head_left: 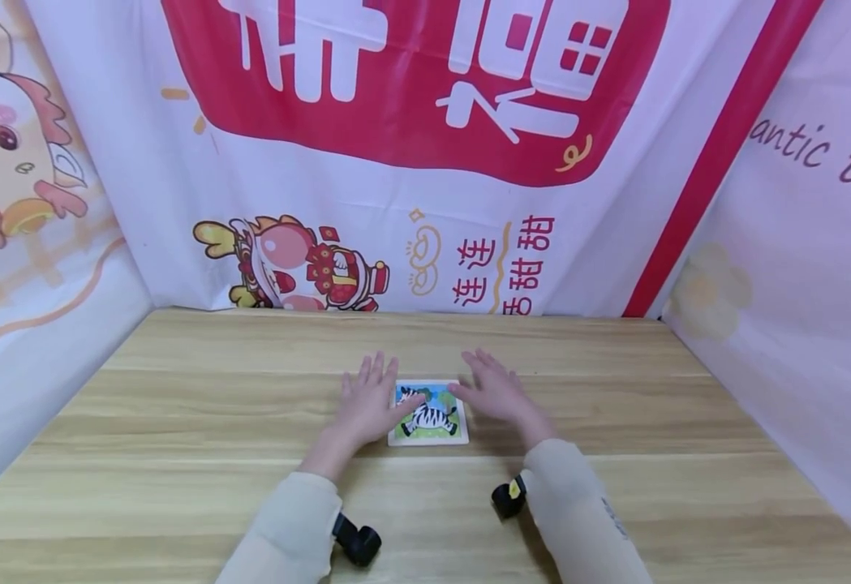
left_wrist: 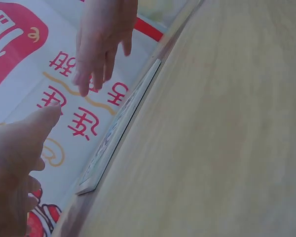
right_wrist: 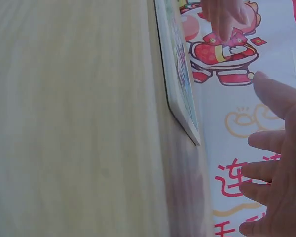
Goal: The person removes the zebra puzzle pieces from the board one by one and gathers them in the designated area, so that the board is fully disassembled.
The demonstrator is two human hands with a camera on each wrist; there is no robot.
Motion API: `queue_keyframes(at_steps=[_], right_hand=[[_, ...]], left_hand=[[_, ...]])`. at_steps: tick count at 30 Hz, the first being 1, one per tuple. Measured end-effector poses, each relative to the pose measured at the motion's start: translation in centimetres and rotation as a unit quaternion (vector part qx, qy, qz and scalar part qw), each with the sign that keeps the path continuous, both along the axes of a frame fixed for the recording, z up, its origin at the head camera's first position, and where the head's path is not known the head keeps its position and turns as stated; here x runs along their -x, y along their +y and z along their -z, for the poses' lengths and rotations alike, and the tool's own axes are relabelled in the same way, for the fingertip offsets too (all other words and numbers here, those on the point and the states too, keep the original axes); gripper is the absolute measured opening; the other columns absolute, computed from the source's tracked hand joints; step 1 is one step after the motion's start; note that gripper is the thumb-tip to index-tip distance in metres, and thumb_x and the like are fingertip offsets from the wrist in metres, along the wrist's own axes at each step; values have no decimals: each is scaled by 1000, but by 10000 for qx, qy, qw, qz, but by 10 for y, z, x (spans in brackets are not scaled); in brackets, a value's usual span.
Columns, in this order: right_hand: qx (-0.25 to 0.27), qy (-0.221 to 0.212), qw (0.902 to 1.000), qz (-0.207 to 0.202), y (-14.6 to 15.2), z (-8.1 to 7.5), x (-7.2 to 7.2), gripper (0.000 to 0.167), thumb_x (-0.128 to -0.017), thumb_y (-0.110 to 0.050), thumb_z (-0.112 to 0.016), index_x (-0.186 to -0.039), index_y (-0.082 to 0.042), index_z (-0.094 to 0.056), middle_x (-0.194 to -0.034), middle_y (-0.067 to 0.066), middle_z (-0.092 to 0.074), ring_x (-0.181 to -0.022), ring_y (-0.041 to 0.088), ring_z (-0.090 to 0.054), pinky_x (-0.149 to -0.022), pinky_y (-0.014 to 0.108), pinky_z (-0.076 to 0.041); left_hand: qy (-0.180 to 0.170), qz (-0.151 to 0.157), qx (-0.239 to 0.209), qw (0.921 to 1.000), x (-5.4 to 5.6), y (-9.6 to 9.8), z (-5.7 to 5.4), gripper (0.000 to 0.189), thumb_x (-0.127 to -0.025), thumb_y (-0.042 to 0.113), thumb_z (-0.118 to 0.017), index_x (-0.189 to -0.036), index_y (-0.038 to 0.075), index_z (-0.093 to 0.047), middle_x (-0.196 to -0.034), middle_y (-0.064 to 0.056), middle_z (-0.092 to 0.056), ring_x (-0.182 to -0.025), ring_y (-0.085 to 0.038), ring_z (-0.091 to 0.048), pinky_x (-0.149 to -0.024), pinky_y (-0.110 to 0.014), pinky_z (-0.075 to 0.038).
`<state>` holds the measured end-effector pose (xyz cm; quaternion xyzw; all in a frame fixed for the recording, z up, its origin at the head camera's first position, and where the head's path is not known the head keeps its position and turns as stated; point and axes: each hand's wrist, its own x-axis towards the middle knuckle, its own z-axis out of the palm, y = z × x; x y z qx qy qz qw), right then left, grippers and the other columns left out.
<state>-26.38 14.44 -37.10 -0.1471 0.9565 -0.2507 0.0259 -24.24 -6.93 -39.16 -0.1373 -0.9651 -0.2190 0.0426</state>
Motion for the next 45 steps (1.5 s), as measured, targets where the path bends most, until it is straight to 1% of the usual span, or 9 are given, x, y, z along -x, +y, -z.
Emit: queue_keyframes(at_steps=[3, 7, 12, 15, 22, 28, 32, 36, 45], right_hand=[[475, -137, 9987, -84, -1, 7, 2, 64, -82, -42, -53, -135, -13, -30, -139, 12, -20, -126, 27, -17, -97, 51, -13], [1147, -284, 9929, -95, -2, 16, 4, 60, -82, -34, -58, -132, -10, -35, -137, 12, -27, -123, 27, -24, -98, 45, -18], [1502, -310, 9882, 44, -4, 27, 6, 55, -80, -30, -60, -128, -8, -42, -130, 9, -39, -119, 25, -33, -96, 42, -24], [1611, -300, 9864, 82, -5, 31, 6, 52, -80, -27, -61, -125, -7, -45, -127, 10, -43, -117, 26, -36, -96, 41, -25], [1706, 11, 9853, 19, -4, 41, 8, 41, -80, -21, -62, -117, -6, -52, -123, 10, -47, -116, 27, -36, -97, 43, -23], [1633, 267, 9862, -55, -4, 46, 7, 37, -79, -16, -63, -113, -5, -55, -121, 12, -48, -115, 28, -38, -96, 44, -23], [1560, 396, 9870, -29, -6, 48, 7, 35, -78, -15, -64, -110, -5, -57, -121, 12, -48, -115, 29, -37, -96, 44, -23], [1541, 465, 9870, 17, -7, 49, 8, 32, -78, -15, -64, -108, -6, -58, -120, 11, -49, -114, 28, -38, -96, 44, -24], [1503, 475, 9875, 51, -8, 52, 11, 28, -78, -16, -64, -105, -9, -59, -119, 8, -50, -113, 26, -40, -95, 43, -26]], left_hand=[[69, 123, -176, 9997, 1, 3, 6, 79, -79, 62, -39, -136, 8, -26, -141, -11, -7, -128, -27, 0, -98, -51, -3], [249, 375, -278, 9986, 2, 6, 16, 80, -78, 64, -39, -135, 8, -29, -141, -10, -9, -128, -25, -3, -99, -48, -5], [512, 756, -190, 9956, 4, 8, 26, 82, -76, 67, -38, -133, 8, -34, -140, -14, -16, -127, -29, -11, -99, -48, -9], [488, 909, -108, 9946, 5, 10, 28, 80, -76, 67, -37, -133, 11, -35, -139, -16, -19, -127, -30, -12, -99, -48, -10], [267, 1116, 121, 9933, 2, 14, 29, 78, -76, 68, -35, -134, 15, -32, -140, -14, -16, -127, -29, -9, -99, -48, -9], [350, 1300, 268, 9905, 0, 15, 34, 75, -78, 65, -36, -134, 15, -33, -140, -14, -18, -127, -28, -11, -99, -47, -9], [407, 1345, 383, 9893, 0, 14, 35, 73, -79, 63, -37, -134, 15, -33, -140, -15, -18, -127, -28, -10, -99, -47, -9], [357, 1364, 500, 9887, -1, 13, 34, 72, -80, 63, -36, -134, 16, -33, -140, -15, -17, -128, -28, -9, -99, -47, -9], [333, 1349, 491, 9891, -2, 12, 34, 71, -80, 62, -36, -134, 16, -34, -140, -14, -17, -128, -27, -9, -99, -47, -9]])
